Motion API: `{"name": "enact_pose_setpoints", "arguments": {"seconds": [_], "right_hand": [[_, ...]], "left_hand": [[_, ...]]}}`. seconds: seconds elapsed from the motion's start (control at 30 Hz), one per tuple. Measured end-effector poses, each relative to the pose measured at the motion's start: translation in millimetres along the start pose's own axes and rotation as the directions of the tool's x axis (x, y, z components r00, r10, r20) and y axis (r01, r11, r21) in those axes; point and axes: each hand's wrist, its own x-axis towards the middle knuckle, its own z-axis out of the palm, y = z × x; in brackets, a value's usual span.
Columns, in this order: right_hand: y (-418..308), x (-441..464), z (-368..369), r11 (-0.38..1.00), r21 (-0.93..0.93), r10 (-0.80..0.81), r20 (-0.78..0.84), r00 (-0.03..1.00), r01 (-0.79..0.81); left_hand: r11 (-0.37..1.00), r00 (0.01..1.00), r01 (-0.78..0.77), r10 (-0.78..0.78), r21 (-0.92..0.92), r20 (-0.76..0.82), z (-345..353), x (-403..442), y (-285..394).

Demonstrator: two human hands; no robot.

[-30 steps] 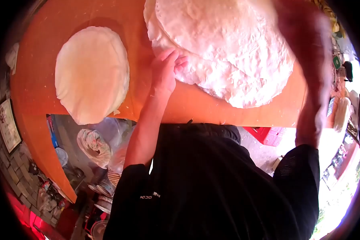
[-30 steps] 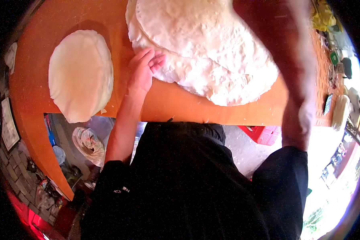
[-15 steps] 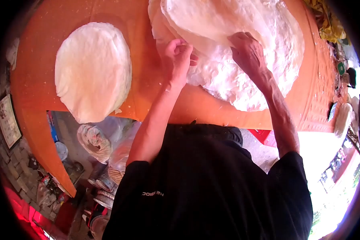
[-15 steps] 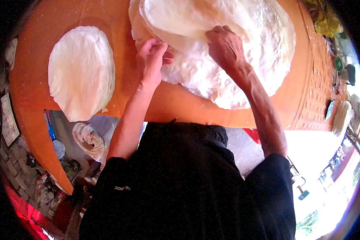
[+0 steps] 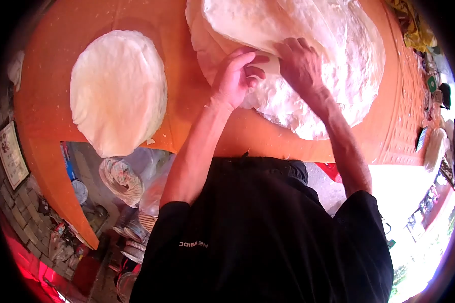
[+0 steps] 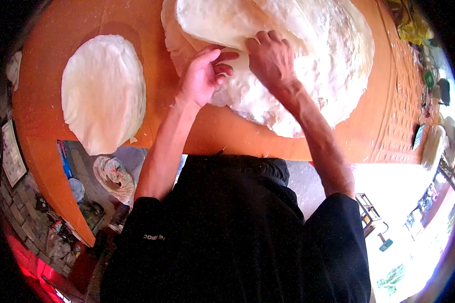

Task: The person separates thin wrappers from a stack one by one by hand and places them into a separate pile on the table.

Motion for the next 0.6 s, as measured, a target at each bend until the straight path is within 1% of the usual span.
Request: {"name": "enact_pose_setpoints", "arguments": {"seconds": [0.03,0.07,0.1,0.13,0.17,0.2,0.23,0.27,0.3,0.33,0.37,0.4,0.43,0.47,0.53,0.57,0.6], "right_hand": [[8,8,-2,0.999,-0.030,-0.037,0.006,0.999,0.038],[17,17,-14,0.984,-0.161,-0.066,0.061,0.996,0.075],[22,28,-42,0.796,-0.581,-0.095,0.158,0.983,0.170],[26,38,-71,0.206,-0.940,-0.102,0.258,0.961,0.274],[23,41,-85,0.077,-0.959,-0.100,0.265,0.959,0.273],[21,40,-88,0.252,-0.933,-0.097,0.238,0.966,0.255],[19,39,-92,0.417,-0.880,-0.089,0.208,0.974,0.226],[17,41,-95,0.564,-0.804,-0.079,0.173,0.982,0.187],[14,41,-99,0.697,-0.702,-0.063,0.143,0.988,0.146],[10,38,-101,0.812,-0.575,-0.041,0.124,0.991,0.105],[2,34,-98,0.944,-0.322,-0.051,0.086,0.995,0.076],[-6,30,-94,0.997,-0.041,-0.060,0.047,0.997,0.062],[-15,22,-85,0.999,0.033,-0.017,0.084,0.996,0.015],[-19,14,-69,0.998,0.063,0.000,0.114,0.993,-0.007],[-22,8,-63,0.994,0.111,-0.037,0.143,0.989,0.022],[-17,14,-68,0.993,0.114,-0.059,0.209,0.976,0.036],[5,15,-61,0.995,-0.081,-0.041,0.153,0.987,0.054]], "left_hand": [[0.999,0.999,0.008,-0.006,0.040,-0.049,1,-5,1],[0.999,0.999,0.013,-0.011,0.040,-0.048,-1,-13,1],[0.991,0.993,0.003,0.012,0.134,-0.115,-4,-21,2],[0.974,0.983,-0.003,0.045,0.227,-0.178,-7,-28,3],[0.953,0.975,-0.031,0.095,0.303,-0.200,-13,-34,2],[0.953,0.975,-0.027,0.091,0.300,-0.201,-15,-38,1],[0.962,0.962,-0.016,0.089,0.274,-0.258,-14,-40,2],[0.969,0.947,-0.014,0.092,0.248,-0.307,-12,-37,5],[0.969,0.949,-0.019,0.095,0.247,-0.302,-12,-33,5],[0.986,0.977,-0.035,0.068,0.161,-0.203,-12,-29,3],[0.996,0.993,-0.042,0.050,0.073,-0.103,-12,-28,1],[0.997,0.993,-0.040,0.048,0.070,-0.108,-10,-28,-3],[0.997,0.993,-0.063,0.058,-0.039,-0.108,-2,-26,-5],[0.986,0.992,-0.084,0.069,-0.146,-0.107,6,-24,-7],[0.945,0.945,-0.311,0.297,-0.096,-0.138,18,-16,-13],[0.945,0.937,-0.303,0.271,-0.126,-0.218,15,-10,-19],[0.943,0.925,-0.293,0.239,-0.156,-0.297,10,-5,-26]]}}
